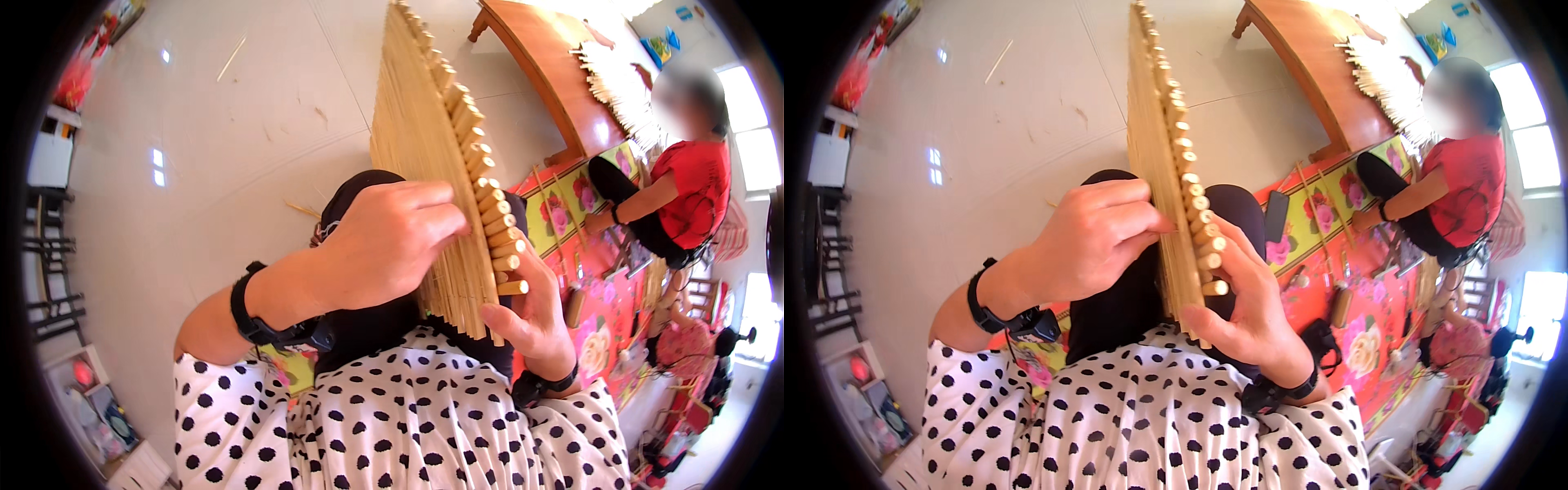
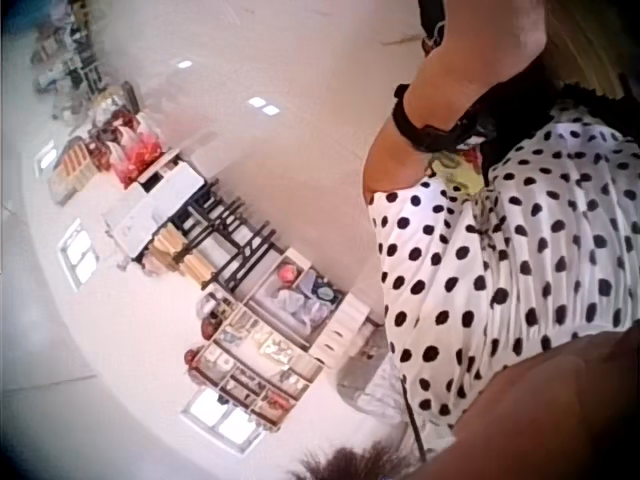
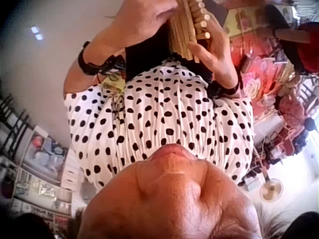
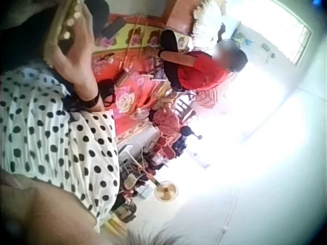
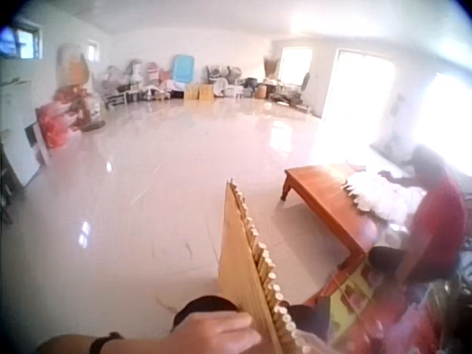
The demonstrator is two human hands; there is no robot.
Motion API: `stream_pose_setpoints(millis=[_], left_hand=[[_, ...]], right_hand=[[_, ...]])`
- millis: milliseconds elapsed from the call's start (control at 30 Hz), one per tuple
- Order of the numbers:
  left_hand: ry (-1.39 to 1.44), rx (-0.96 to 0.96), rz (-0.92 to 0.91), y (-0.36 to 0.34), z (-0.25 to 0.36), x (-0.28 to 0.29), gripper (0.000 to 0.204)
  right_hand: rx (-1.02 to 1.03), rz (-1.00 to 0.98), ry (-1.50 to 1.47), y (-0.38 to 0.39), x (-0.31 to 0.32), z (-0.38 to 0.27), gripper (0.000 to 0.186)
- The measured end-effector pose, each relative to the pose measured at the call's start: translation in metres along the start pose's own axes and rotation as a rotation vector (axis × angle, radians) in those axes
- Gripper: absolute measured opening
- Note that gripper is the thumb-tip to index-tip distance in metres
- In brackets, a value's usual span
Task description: The person sits on a mat on the floor and weaves a bundle of bamboo sticks using a white string. They wrap the string around the sticks to secure them, occasionally adjusting the bundle and picking up loose sticks from the floor.
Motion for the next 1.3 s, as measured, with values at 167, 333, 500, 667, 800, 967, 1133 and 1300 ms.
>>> stream_pose_setpoints(millis=[167,333,500,667,800,967,1133,1300], left_hand=[[0.031,0.104,-0.074,0.013,-0.009,0.034,0.017],[-0.069,0.163,-0.141,0.041,-0.013,0.052,0.023],[-0.091,0.296,-0.143,0.067,-0.011,0.060,0.022],[-0.100,0.300,-0.187,0.060,-0.007,0.062,0.022],[-0.186,0.292,-0.243,0.053,-0.001,0.065,0.019],[-0.243,0.279,-0.263,0.046,0.003,0.062,0.017],[-0.287,0.292,-0.330,0.034,0.012,0.065,0.017],[-0.235,0.224,-0.395,0.037,-0.005,0.065,0.021]], right_hand=[[0.268,-0.268,0.144,-0.016,-0.009,0.001,0.080],[0.362,-0.326,0.112,-0.023,-0.021,0.016,0.078],[0.371,-0.300,-0.061,-0.028,-0.034,0.034,0.067],[0.424,-0.304,-0.090,-0.033,-0.030,0.043,0.066],[0.440,-0.332,-0.104,-0.034,-0.029,0.048,0.066],[0.472,-0.346,-0.091,-0.037,-0.028,0.053,0.067],[0.477,-0.363,-0.100,-0.038,-0.025,0.050,0.067],[0.482,-0.351,-0.059,-0.039,-0.026,0.054,0.067]])
Point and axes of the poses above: each hand's wrist, its own y-axis away from the middle knuckle, its own x-axis out of the back of the hand, z = x × y, the point moved 3 cm from there along -y, towards the middle knuckle, and after that the axes turned 12 degrees about -y, right-handed, at the moved point
